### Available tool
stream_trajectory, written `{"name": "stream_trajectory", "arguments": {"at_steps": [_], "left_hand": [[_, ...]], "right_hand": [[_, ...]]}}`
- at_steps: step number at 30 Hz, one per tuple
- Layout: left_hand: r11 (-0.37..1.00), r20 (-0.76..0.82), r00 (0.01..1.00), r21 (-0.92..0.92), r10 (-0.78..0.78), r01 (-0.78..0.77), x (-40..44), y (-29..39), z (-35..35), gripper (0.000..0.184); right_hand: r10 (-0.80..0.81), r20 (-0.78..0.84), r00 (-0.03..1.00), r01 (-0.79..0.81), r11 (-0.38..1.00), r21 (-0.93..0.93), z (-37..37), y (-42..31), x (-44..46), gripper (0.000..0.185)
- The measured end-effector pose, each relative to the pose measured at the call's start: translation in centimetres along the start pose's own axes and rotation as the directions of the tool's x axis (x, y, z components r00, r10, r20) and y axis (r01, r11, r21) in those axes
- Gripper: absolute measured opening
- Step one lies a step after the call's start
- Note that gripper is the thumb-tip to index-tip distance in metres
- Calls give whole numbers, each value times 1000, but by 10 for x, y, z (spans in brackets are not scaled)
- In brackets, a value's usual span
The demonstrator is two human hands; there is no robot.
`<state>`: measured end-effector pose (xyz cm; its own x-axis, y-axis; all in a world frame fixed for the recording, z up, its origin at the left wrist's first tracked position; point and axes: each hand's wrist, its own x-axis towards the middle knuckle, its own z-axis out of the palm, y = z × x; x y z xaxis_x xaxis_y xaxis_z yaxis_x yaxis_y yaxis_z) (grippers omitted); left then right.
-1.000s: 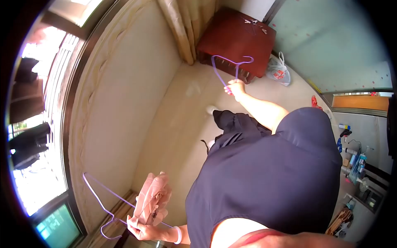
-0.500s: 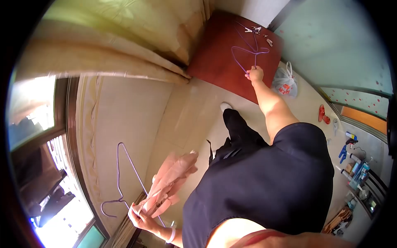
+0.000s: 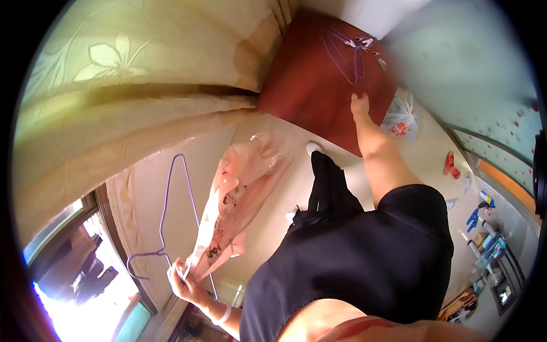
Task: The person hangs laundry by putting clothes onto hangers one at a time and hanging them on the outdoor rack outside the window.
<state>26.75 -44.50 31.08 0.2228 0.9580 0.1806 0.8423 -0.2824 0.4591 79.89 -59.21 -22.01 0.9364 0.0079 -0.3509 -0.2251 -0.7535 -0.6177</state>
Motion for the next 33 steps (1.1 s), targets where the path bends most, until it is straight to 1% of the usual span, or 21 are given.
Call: {"name": "stream_trajectory", "arguments": {"at_steps": [2, 3, 4, 7, 8, 9, 11, 13, 15, 17, 20, 21, 22, 24, 25, 27, 29, 30, 31, 32, 33], "left_hand": [[995, 1, 1000, 100, 9, -9, 4, 20, 6, 13], [990, 25, 998, 129, 50, -52, 5, 34, 9, 13], [983, 29, 997, 165, 77, -80, 4, 34, 8, 13], [985, 14, 996, 143, 91, -92, 3, 40, 5, 26], [981, 10, 993, 154, 117, -117, 2, 43, 3, 32], [984, 11, 993, 133, 117, -118, 2, 40, 2, 38], [973, 2, 988, 173, 154, -152, 3, 34, -3, 41], [972, -10, 986, 168, 168, -164, 1, 38, 6, 35], [962, -15, 975, 162, 223, -218, 5, 42, 11, 31], [956, -33, 958, 91, 284, -280, 10, 47, 14, 30], [930, -67, 931, 110, 360, -352, 17, 37, 10, 26], [920, -77, 921, 128, 381, -370, 18, 31, 7, 26], [941, -88, 938, 85, 335, -328, 15, 29, 4, 26], [902, -194, 892, 241, 407, -359, 11, 22, -6, 28], [877, -240, 865, 321, 442, -359, 5, 20, -9, 29], [929, -402, 864, 327, 303, -174, -16, 6, -7, 34], [996, -561, 824, -80, -81, 44, -37, -16, -2, 31], [963, -571, 795, -264, -205, 59, -40, -25, -9, 27], [808, -461, 766, -576, -448, 125, -47, -29, -17, 19], [734, -438, 737, -669, -515, 115, -52, -43, -18, 16], [652, -406, 707, -752, -578, 101, -52, -55, -15, 13]], "right_hand": [[65, 175, 982, -66, 998, 1, 54, 89, -10, 41], [203, 370, 906, -242, 968, 60, 35, 66, -47, 37], [316, 560, 766, -418, 906, 60, -5, 18, -104, 32], [94, 697, 711, -269, 952, 147, -14, -28, -181, 24], [-87, 735, 673, -176, 946, 273, -21, -56, -204, 21], [-265, 742, 616, -102, 907, 408, -26, -95, -227, 19], [-732, 565, 381, 58, 629, 775, -59, -185, -280, 17], [-946, 324, 9, 385, 303, 872, -101, -275, -304, 22], [-948, 20, -316, 445, -129, 886, -123, -352, -336, 28], [-878, -64, -474, 396, -278, 875, -126, -391, -378, 40], [-693, 23, -721, 341, -325, 882, -116, -410, -431, 50], [-597, 242, -765, 463, -250, 850, -123, -416, -445, 43], [-587, 325, -741, 430, -43, 902, -122, -417, -455, 41], [-545, 436, -716, 323, 294, 899, -126, -416, -471, 32], [-561, 464, -685, 299, 364, 882, -125, -413, -475, 30], [-580, 529, -619, 242, 500, 832, -121, -398, -478, 26], [-643, 561, -521, 400, 397, 826, -121, -405, -467, 23], [-747, 467, -474, 327, 343, 881, -119, -405, -464, 23], [-743, 496, -450, 349, 364, 863, -125, -406, -460, 23], [-739, 534, -410, 324, 429, 843, -132, -405, -459, 22], [-741, 524, -421, 362, 392, 846, -142, -406, -452, 22]]}}
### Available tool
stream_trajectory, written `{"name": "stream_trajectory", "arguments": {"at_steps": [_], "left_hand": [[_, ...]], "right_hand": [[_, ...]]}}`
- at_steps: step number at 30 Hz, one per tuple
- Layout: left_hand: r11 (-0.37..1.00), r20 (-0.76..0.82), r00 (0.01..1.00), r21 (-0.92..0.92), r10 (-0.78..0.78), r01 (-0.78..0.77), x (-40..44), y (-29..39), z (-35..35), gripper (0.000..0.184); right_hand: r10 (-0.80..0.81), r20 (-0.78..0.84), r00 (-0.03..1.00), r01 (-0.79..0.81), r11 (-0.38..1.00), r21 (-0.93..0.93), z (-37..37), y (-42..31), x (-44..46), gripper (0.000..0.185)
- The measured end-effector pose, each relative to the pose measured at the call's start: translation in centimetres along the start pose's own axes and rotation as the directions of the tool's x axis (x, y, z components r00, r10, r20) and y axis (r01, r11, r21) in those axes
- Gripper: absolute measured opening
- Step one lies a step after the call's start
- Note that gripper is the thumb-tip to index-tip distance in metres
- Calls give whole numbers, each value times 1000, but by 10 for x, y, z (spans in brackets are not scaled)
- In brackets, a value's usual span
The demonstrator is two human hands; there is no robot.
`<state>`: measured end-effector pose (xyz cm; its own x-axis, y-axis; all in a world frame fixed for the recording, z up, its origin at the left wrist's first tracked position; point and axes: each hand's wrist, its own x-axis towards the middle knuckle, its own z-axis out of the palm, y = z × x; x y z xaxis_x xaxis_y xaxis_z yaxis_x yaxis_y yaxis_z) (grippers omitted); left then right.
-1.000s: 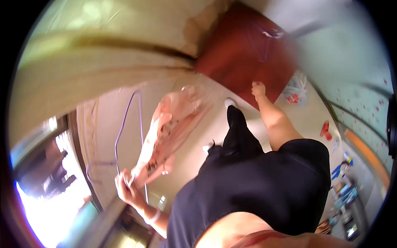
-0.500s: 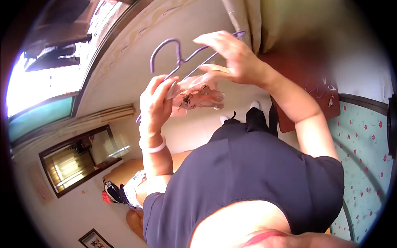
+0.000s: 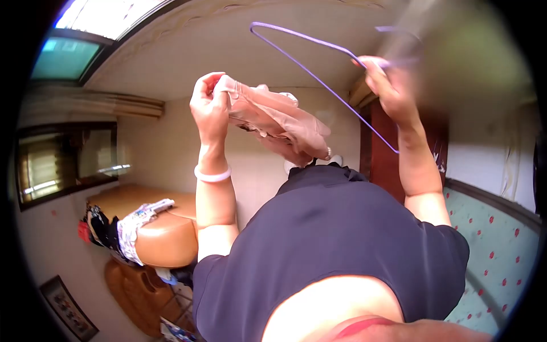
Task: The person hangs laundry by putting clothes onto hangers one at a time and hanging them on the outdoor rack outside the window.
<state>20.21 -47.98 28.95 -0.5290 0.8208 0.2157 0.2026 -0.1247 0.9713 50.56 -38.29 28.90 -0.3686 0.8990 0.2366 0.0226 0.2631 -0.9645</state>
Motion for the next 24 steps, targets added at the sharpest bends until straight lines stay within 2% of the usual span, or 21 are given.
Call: {"name": "stream_trajectory", "arguments": {"at_steps": [2, 4, 6, 8, 9, 10, 12, 14, 16, 17, 18, 20, 21, 22, 23, 24], "left_hand": [[999, -50, 998, 19, -38, 39, 5, -10, 8, 12], [955, -88, 996, 295, 9, 18, 13, -20, 4, 19], [815, -138, 988, 579, 70, 23, 18, -30, 4, 29], [793, -154, 987, 606, 49, 56, 17, -30, 6, 32], [784, -152, 988, 615, 16, 82, 15, -25, 11, 31], [774, -150, 989, 624, -16, 107, 12, -18, 15, 31], [733, -106, 990, 680, 96, 2, 4, -9, 25, 25], [665, 14, 966, 723, 259, -189, -4, -6, 21, 20], [716, 197, 958, 637, 209, -287, -24, 0, 30, 17], [659, 277, 876, 580, 394, -480, -33, 5, 35, 13], [702, 307, 864, 503, 400, -504, -38, 7, 35, 16], [743, 388, 792, 309, 471, -593, -38, 20, 23, 24], [734, 446, 776, 313, 446, -602, -38, 34, 13, 29], [726, 503, 757, 317, 417, -610, -38, 45, 1, 34], [695, 516, 734, 320, 442, -643, -33, 48, -13, 41], [574, 503, 694, 399, 515, -715, -25, 48, -23, 42]], "right_hand": [[-17, 96, 995, 26, 995, -91, -19, -12, -20, 21], [-14, 185, 983, 40, 989, -139, -23, -23, -33, 18], [-5, 258, 966, 56, 980, -190, -24, -30, -45, 17], [84, 279, 957, -29, 980, -196, -7, -37, -54, 16], [57, 320, 946, -2, 985, -172, -1, -29, -56, 16], [-52, 325, 944, 95, 988, -119, 14, -22, -53, 16], [129, 335, 933, -54, 973, -226, 39, -28, -49, 19], [-166, 251, 954, 235, 932, -277, 90, -14, -45, 30], [25, 270, 963, 65, 946, -318, 113, -20, -34, 42], [-45, 274, 961, 127, 949, -289, 123, -6, -27, 50], [-31, 257, 966, 89, 972, -216, 129, 2, -23, 44], [-380, 168, 910, 395, 917, -62, 133, 30, -10, 37], [-387, 177, 905, 393, 919, 1, 126, 25, -5, 29], [-245, 180, 953, 246, 969, 16, 119, 18, -5, 25], [-264, 190, 946, 252, 964, 85, 115, 10, 0, 24], [-281, 192, 940, 254, 955, 154, 112, 4, 7, 23]]}}
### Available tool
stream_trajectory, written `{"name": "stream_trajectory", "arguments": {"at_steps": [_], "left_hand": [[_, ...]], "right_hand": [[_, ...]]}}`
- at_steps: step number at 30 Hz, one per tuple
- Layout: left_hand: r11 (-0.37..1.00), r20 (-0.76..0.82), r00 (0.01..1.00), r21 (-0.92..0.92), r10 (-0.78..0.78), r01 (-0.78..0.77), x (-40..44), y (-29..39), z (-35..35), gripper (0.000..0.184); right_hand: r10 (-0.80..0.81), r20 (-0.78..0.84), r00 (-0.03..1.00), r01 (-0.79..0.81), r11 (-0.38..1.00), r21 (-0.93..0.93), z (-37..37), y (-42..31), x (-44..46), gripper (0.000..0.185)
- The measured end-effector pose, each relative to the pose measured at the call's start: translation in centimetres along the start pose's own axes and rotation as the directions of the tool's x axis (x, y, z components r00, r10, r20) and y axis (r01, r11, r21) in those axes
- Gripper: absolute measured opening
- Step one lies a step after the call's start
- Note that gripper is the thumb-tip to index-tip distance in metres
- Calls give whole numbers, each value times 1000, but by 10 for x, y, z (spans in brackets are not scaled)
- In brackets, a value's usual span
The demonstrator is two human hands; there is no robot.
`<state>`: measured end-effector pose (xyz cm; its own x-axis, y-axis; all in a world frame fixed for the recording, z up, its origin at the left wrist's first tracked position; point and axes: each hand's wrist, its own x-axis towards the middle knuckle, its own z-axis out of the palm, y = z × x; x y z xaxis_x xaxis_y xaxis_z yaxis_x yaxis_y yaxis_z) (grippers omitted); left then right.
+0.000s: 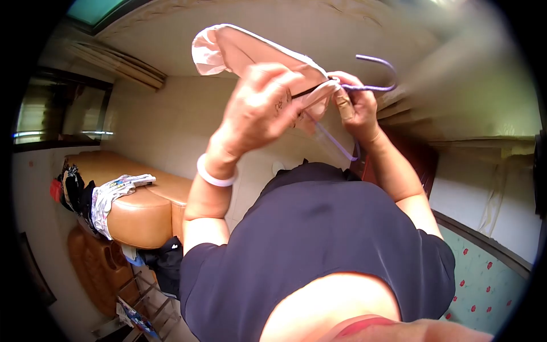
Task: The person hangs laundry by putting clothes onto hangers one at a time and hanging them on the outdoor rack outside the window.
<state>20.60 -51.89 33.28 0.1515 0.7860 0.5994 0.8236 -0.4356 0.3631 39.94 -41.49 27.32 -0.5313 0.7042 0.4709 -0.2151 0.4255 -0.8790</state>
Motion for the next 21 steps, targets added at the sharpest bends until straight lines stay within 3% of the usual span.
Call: {"name": "stream_trajectory", "arguments": {"at_steps": [2, 4, 5, 6, 8, 9, 10, 14, 16, 18, 20, 21], "left_hand": [[935, -59, 995, 348, 86, -60, 8, -11, -22, 43], [861, 29, 993, 496, 116, -116, 13, -30, -33, 44], [884, 41, 982, 431, 183, -182, 16, -43, -35, 37], [949, 18, 993, 293, 117, -117, 13, -46, -37, 22], [945, 38, 989, 289, 146, -151, 13, -43, -44, 12], [938, -5, 981, 292, 194, -184, 14, -42, -46, 13], [939, -54, 976, 286, 213, -189, 13, -44, -48, 14], [973, -188, 976, 220, 107, -64, 4, -50, -60, 11], [976, -221, 970, 208, 102, -56, 3, -49, -62, 8], [979, -257, 962, 200, 93, -41, 4, -45, -61, 7], [985, -288, 955, 169, 71, -22, 6, -41, -57, 7], [985, -294, 952, 167, 90, -42, 7, -41, -55, 7]], "right_hand": [[-112, 99, 989, 123, 985, -121, -10, -7, 12, 21], [-199, 197, 960, 229, 962, -148, -12, -23, 24, 21], [-74, 296, 952, 142, 966, -217, -19, -30, 24, 22], [-167, 301, 939, 217, 966, -140, -17, -27, 27, 24], [86, 365, 927, -136, 984, 114, -28, -31, 28, 26], [234, 452, 861, -368, 900, 235, -43, -27, 30, 27], [339, 457, 823, -485, 838, 252, -56, -19, 30, 31], [629, 235, 741, -671, 699, 248, -120, 67, -18, 33], [738, 186, 648, -756, 595, 274, -110, 72, -52, 30], [782, 257, 568, -777, 407, 480, -95, 96, -82, 31], [828, 124, 547, -789, 460, 407, -50, 97, -87, 34], [772, 111, 626, -766, 582, 275, -31, 97, -80, 36]]}}
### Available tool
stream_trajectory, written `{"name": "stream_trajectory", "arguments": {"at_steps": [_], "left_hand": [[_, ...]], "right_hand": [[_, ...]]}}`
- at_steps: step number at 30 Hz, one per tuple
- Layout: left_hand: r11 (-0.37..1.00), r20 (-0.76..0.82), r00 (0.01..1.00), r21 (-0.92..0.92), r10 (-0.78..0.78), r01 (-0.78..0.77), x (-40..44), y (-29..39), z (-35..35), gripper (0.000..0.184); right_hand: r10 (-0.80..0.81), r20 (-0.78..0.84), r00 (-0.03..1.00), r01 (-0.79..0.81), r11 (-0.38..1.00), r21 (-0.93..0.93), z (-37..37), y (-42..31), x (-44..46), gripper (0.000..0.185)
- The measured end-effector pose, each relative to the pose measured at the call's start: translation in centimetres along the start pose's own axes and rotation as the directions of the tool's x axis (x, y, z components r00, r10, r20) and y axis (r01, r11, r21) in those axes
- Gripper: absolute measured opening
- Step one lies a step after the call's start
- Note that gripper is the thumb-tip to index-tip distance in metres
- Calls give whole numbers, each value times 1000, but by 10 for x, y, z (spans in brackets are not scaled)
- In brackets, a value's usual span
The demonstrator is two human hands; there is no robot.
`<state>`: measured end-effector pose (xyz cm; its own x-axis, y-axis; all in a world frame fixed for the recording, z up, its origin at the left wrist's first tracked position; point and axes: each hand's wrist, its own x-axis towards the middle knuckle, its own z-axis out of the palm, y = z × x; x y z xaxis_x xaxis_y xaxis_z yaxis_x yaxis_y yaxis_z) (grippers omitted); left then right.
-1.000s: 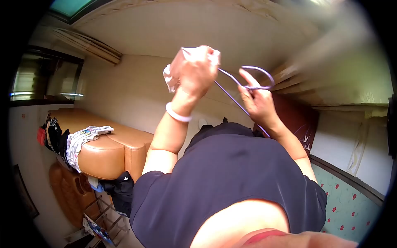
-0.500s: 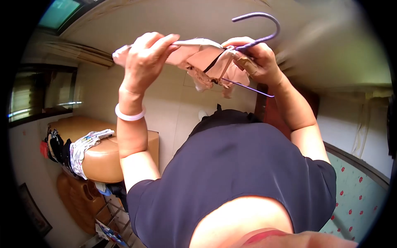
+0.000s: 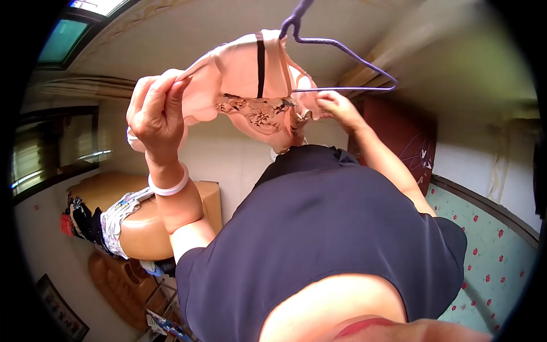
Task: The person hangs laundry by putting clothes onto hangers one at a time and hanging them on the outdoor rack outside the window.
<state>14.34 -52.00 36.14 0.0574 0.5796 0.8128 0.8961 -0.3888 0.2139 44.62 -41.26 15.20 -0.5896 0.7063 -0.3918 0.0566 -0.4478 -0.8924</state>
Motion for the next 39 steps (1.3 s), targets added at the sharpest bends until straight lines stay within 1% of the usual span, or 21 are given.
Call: {"name": "stream_trajectory", "arguments": {"at_steps": [1, 3, 4, 5, 7, 8, 9, 11, 13, 14, 17, 20, 23, 26, 29, 30, 31, 33, 35, 37, 39], "left_hand": [[1000, -8, 1000, -9, 20, -20, 1, 0, 1, 8], [999, 4, 999, 20, 40, -40, 4, 3, -1, 8], [999, 4, 999, 28, 47, -47, 5, 5, -2, 8], [998, 2, 999, 35, 52, -52, 5, 6, -4, 8], [998, -8, 1000, 62, 0, 1, -1, 4, -10, 7], [996, -11, 1000, 86, -21, 22, -6, -2, -16, 7], [993, -13, 999, 108, -43, 44, -12, -7, -23, 7], [975, 15, 992, 188, -125, 120, -26, -12, -36, 6], [961, -55, 985, 218, -165, 173, -36, -15, -42, 5], [946, -79, 986, 279, -148, 164, -40, -17, -45, 5], [905, -129, 979, 380, -156, 194, -48, -20, -51, 7], [929, -141, 974, 304, -175, 211, -52, -18, -48, 7], [965, -82, 980, 174, -183, 195, -58, -14, -36, 8], [971, -17, 988, 180, -154, 154, -59, -8, -17, 8], [969, -87, 981, 163, -176, 188, -66, -14, -14, 7], [967, -115, 972, 128, -206, 221, -67, -16, -15, 7], [962, -142, 960, 93, -241, 255, -68, -18, -18, 6], [931, -167, 919, 18, -357, 365, -69, -18, -24, 6], [921, -177, 905, -22, -387, 390, -67, -17, -28, 6], [945, -179, 930, 9, -321, 328, -66, -20, -26, 7], [954, -196, 937, 18, -289, 298, -66, -24, -24, 6]], "right_hand": [[-95, 26, 995, 98, 984, -150, 18, 0, 6, 38], [-221, 16, 975, 218, 945, -245, 47, 5, 27, 23], [-324, 12, 946, 292, 834, -468, 49, -3, 31, 17], [-166, -72, 983, 128, 919, -373, 58, -24, 30, 13], [-283, -132, 950, 272, 957, -95, 28, -1, 65, 16], [-103, -149, 983, 148, 933, 328, 27, -28, 57, 9], [-60, -240, 969, 181, 833, 523, 16, -35, 69, 7], [-182, -193, 964, 251, 862, 440, -16, -55, 64, 8], [-237, -408, 882, 389, 854, 346, -1, -89, 47, 11], [-305, -390, 869, 412, 882, 227, -8, -95, 43, 14], [-550, -433, 714, 599, 800, -28, -1, -108, 44, 16], [-636, -367, 679, 589, 770, -244, 17, -119, 33, 16], [-718, -213, 663, 574, 670, -471, 56, -135, 30, 10], [-645, -75, 760, 563, 713, -418, 92, -153, 13, 9], [-696, 223, 682, 685, 503, -527, 96, -168, -8, 20], [-745, 260, 615, 730, 414, -544, 88, -174, -9, 30], [-843, 260, 472, 746, 223, -628, 78, -177, -3, 34], [-875, 467, 124, 667, -275, -692, 69, -204, 7, 34], [-828, 487, 277, 667, -199, -718, 75, -207, 6, 26], [-712, 467, 525, 686, 29, -727, 69, -205, 10, 22], [-742, 447, 499, 733, 87, -674, 73, -204, 11, 16]]}}
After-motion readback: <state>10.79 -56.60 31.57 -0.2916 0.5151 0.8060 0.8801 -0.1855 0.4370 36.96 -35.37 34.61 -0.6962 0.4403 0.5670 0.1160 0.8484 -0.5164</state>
